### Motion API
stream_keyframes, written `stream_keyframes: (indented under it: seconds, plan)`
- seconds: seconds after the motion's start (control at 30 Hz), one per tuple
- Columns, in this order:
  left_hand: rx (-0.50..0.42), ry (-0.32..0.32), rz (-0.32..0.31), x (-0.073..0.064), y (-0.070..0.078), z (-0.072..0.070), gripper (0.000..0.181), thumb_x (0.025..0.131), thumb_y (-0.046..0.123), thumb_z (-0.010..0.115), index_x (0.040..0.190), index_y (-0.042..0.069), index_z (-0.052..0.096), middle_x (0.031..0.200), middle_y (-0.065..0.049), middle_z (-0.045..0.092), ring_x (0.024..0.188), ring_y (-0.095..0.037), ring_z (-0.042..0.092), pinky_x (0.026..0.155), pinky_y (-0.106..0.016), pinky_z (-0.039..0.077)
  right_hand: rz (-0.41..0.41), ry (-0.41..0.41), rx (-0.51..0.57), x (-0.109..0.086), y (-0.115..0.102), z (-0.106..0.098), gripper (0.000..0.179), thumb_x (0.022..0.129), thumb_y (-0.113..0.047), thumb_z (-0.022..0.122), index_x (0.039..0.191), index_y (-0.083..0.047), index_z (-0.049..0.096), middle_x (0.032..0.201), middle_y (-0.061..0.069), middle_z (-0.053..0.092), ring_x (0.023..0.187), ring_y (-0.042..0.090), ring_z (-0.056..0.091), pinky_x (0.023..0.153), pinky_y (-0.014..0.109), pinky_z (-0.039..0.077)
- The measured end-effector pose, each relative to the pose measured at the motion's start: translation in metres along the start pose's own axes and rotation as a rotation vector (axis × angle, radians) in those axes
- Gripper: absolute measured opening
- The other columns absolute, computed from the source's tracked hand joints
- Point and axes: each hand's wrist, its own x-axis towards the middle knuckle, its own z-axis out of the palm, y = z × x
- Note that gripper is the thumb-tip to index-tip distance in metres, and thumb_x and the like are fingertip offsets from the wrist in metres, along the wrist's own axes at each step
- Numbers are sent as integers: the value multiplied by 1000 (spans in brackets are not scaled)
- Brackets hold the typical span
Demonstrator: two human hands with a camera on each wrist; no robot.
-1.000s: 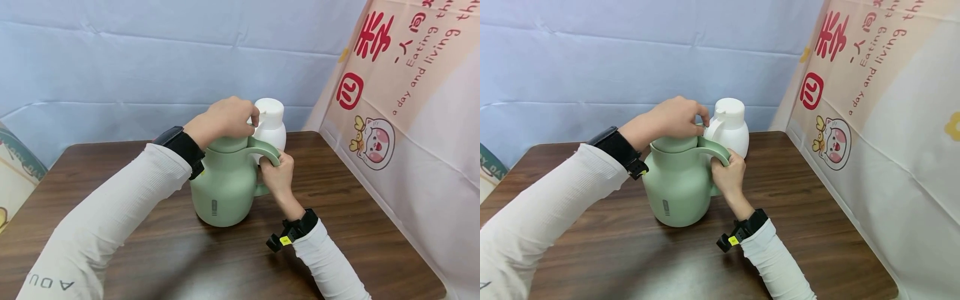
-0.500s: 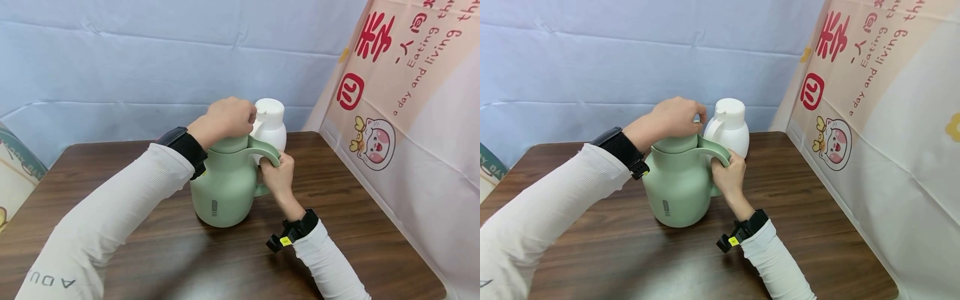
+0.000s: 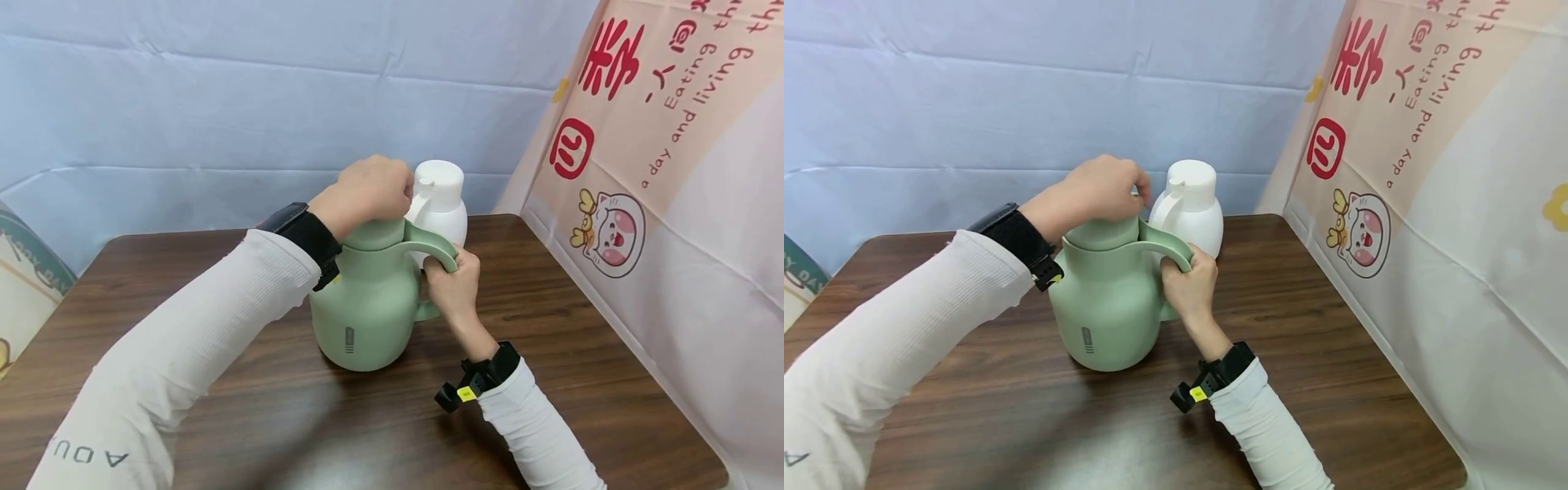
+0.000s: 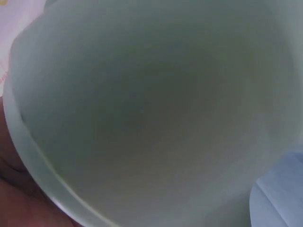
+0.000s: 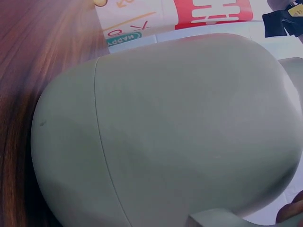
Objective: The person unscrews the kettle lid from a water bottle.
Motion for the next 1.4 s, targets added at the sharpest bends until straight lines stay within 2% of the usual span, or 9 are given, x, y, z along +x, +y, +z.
stream_keyframes:
  seconds: [0.13,0.23,0.33,0.5,0.63,0.8,1.03,1.27,1.4]
  plan:
    - [7,3,-21,-1,-13,0,22,86,11,41,64,13,39,65,-2,33,62,-18,36,53,-28,30,7,-9,12,-1,0,0,39,73,15,45,49,-9,26,46,-4,20,46,8,12,47,24,16]
    - [8,4,-15,-4,-26,1,25,92,15,38,69,10,46,70,-5,41,66,-19,41,55,-28,33,3,-9,11,-1,0,0,39,73,15,45,49,-8,25,46,-4,19,47,9,12,47,24,16]
    - [2,0,5,-9,-37,1,27,96,18,37,81,6,57,82,-9,52,75,-22,46,61,-30,37,-5,-9,5,-1,1,0,38,73,15,45,49,-7,26,46,-3,20,46,9,12,47,24,16]
    - [-51,3,115,-16,-49,-2,27,95,22,45,105,8,65,95,-11,59,93,-25,49,75,-36,39,-4,-4,6,-1,0,0,38,72,16,45,48,-7,26,46,-3,19,46,9,12,47,23,16]
    - [-86,13,185,-19,-56,-3,27,87,26,51,103,11,67,94,-9,59,93,-24,48,79,-35,39,-3,-10,11,-1,1,-1,38,73,15,46,49,-7,26,46,-3,20,46,9,12,47,23,16]
    - [-83,15,215,-21,-61,-2,33,82,32,52,103,12,66,100,-9,57,93,-23,48,79,-36,39,-2,-8,13,0,3,0,38,73,15,46,49,-7,26,45,-3,21,45,9,12,46,23,17]
    - [-89,-15,188,-21,-62,-1,34,83,34,51,106,13,65,101,-9,54,93,-24,47,77,-36,39,6,-8,10,-1,4,0,38,73,15,46,49,-8,26,45,-4,21,45,9,12,46,23,17]
    - [-96,14,211,-27,-68,0,37,86,39,53,103,7,63,102,-11,58,92,-25,51,77,-38,41,16,-16,14,-1,3,0,38,74,14,46,49,-8,27,45,-3,21,44,10,13,46,23,17]
    - [-114,18,215,-31,-70,1,40,87,41,54,106,7,63,103,-10,59,93,-24,51,79,-38,41,25,-4,16,0,14,0,38,73,13,47,49,-9,27,45,-2,20,45,11,11,46,24,16]
